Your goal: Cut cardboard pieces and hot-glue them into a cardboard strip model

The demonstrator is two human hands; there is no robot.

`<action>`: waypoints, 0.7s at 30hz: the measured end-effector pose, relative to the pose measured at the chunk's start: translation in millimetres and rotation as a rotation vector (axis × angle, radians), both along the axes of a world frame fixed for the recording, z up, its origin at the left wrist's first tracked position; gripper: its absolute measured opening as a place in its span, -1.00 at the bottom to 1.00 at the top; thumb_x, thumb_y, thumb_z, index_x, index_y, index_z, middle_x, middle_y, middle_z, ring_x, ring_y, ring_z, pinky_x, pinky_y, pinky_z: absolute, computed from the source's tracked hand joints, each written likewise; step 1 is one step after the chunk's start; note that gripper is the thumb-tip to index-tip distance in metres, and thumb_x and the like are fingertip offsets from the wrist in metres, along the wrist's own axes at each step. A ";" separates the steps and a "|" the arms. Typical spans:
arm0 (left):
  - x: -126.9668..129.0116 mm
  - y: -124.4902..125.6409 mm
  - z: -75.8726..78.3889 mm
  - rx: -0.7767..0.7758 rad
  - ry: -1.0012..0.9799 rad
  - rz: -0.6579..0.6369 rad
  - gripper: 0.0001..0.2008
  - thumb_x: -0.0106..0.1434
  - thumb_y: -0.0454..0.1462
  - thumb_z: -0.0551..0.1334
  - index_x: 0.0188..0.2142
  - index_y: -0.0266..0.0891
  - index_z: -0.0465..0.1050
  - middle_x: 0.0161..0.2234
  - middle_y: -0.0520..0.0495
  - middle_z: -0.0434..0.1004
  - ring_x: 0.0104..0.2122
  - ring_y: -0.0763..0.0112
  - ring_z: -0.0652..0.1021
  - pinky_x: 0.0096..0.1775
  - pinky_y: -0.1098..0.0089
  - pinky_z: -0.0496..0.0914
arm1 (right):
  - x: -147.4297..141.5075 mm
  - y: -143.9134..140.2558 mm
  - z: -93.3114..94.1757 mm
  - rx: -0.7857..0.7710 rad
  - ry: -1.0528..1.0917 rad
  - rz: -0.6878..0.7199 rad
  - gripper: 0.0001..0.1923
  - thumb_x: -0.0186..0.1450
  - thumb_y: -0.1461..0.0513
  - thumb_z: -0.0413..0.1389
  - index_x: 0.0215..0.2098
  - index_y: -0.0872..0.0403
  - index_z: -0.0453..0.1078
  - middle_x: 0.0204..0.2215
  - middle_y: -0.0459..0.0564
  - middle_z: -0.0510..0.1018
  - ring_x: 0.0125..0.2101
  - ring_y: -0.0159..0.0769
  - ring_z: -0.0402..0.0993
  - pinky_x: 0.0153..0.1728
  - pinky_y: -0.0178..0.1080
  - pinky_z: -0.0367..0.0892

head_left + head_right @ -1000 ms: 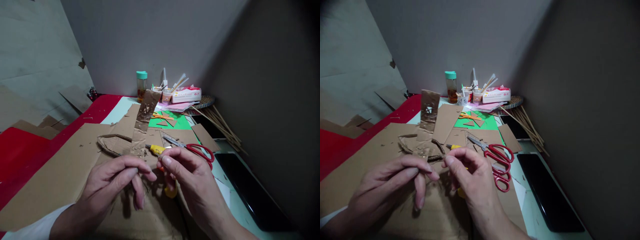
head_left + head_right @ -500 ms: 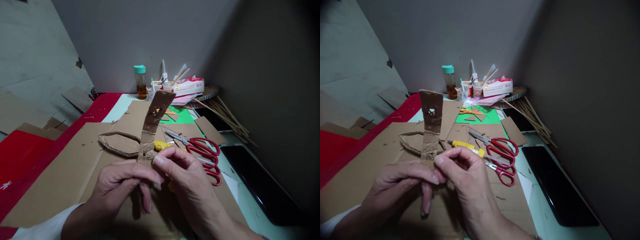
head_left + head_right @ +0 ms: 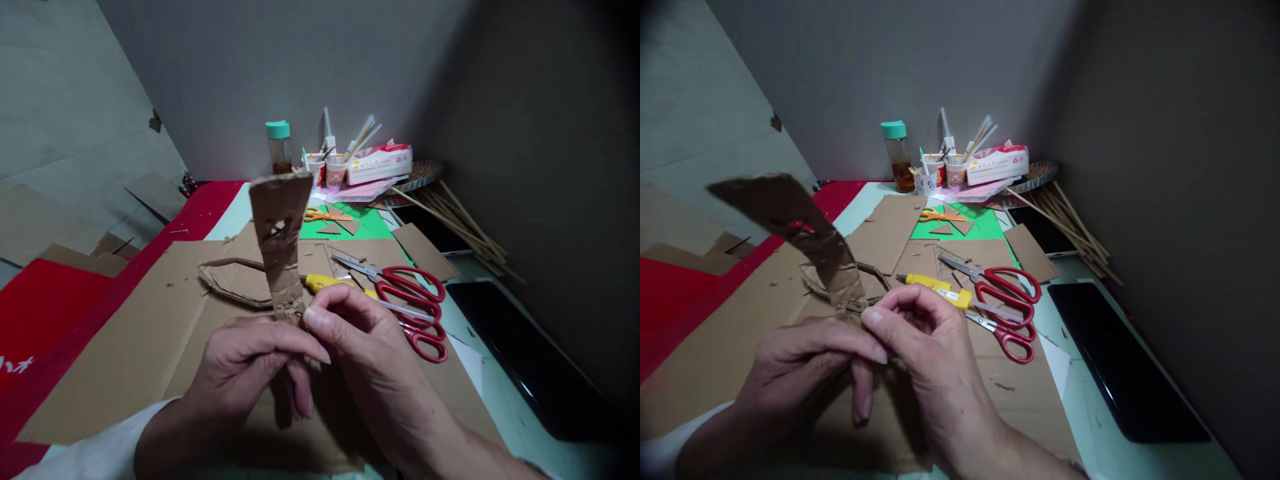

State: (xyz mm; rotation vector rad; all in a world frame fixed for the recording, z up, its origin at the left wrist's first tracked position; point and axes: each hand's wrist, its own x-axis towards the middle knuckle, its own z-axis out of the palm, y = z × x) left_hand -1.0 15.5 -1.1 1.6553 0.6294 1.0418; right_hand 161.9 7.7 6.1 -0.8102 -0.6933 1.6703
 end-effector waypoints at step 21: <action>-0.5 -3.4 7.2 -0.144 0.036 0.035 -0.75 0.39 -0.34 0.25 -0.16 -0.02 0.74 -0.57 0.00 0.64 -0.60 0.37 0.65 -0.49 0.42 0.55 | 4.9 3.7 0.7 0.027 -0.009 -0.040 -0.78 0.08 0.18 0.50 -0.44 0.04 0.57 -0.52 -0.23 0.53 -0.55 -0.57 0.34 -0.52 -0.52 0.26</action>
